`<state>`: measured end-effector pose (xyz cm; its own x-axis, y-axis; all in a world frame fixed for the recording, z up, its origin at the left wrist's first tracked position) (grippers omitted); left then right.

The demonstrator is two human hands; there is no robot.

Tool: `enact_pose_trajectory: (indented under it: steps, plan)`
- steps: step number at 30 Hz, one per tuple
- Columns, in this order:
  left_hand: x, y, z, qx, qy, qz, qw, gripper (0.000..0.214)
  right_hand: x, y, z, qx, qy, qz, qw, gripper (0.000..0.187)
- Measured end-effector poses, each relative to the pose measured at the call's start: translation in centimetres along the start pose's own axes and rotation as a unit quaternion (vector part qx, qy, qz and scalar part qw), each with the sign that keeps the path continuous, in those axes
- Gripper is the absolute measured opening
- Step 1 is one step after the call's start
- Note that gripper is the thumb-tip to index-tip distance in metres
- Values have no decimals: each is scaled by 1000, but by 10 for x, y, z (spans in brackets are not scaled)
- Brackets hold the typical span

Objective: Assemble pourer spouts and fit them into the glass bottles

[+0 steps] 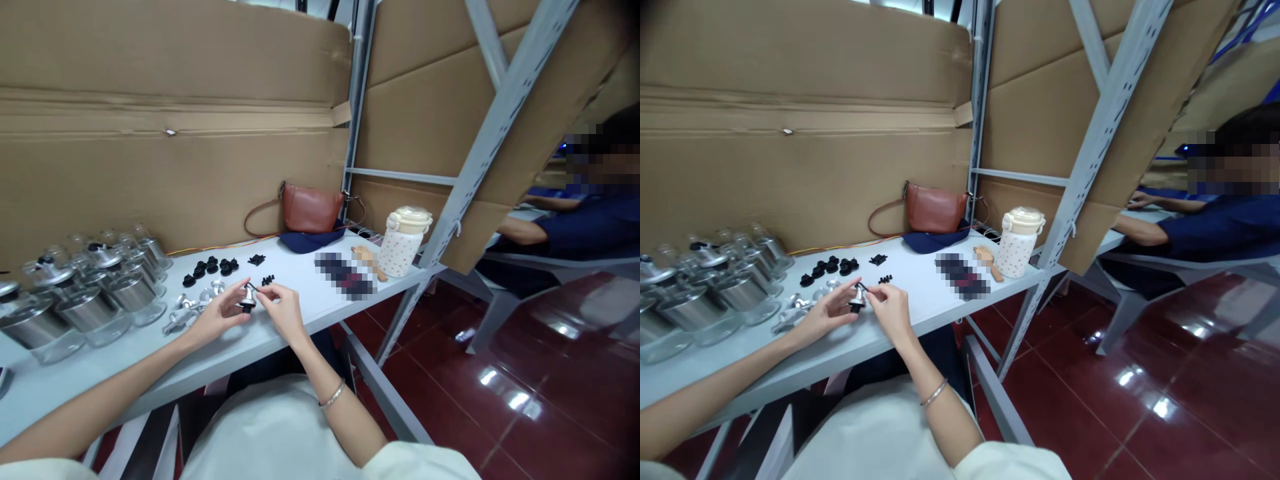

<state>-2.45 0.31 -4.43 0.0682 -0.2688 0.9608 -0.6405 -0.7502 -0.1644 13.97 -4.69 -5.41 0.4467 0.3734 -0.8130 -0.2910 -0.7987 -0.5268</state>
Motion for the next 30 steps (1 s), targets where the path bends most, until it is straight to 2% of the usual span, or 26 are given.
enact_pose_trajectory:
  steps: [9,16,23,30]
  plan:
    - [-6,5,-2,5,11,-16,1000,70,-4,4,-3,-36,12,-2,999,10]
    - [-2,6,0,0,9,-32,999,69,-5,4,-5,-68,-4,0,998,13]
    - [-3,10,-1,4,-25,-31,999,62,-2,3,-8,-103,-39,98,989,9]
    - [-1,15,-5,-22,-105,-20,994,63,5,0,-10,-169,-104,205,958,11]
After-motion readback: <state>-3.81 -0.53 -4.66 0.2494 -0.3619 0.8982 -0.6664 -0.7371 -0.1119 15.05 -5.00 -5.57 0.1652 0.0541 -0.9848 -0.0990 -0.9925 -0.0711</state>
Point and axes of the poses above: each hand's wrist, its own y-axis away from the middle knuckle, its own z-axis out of the palm, x = y × z, the point moved 1 cm from there along -y, towards the middle knuckle, and after that the axes turned 8 degrees about y, right-handed, at the moved point
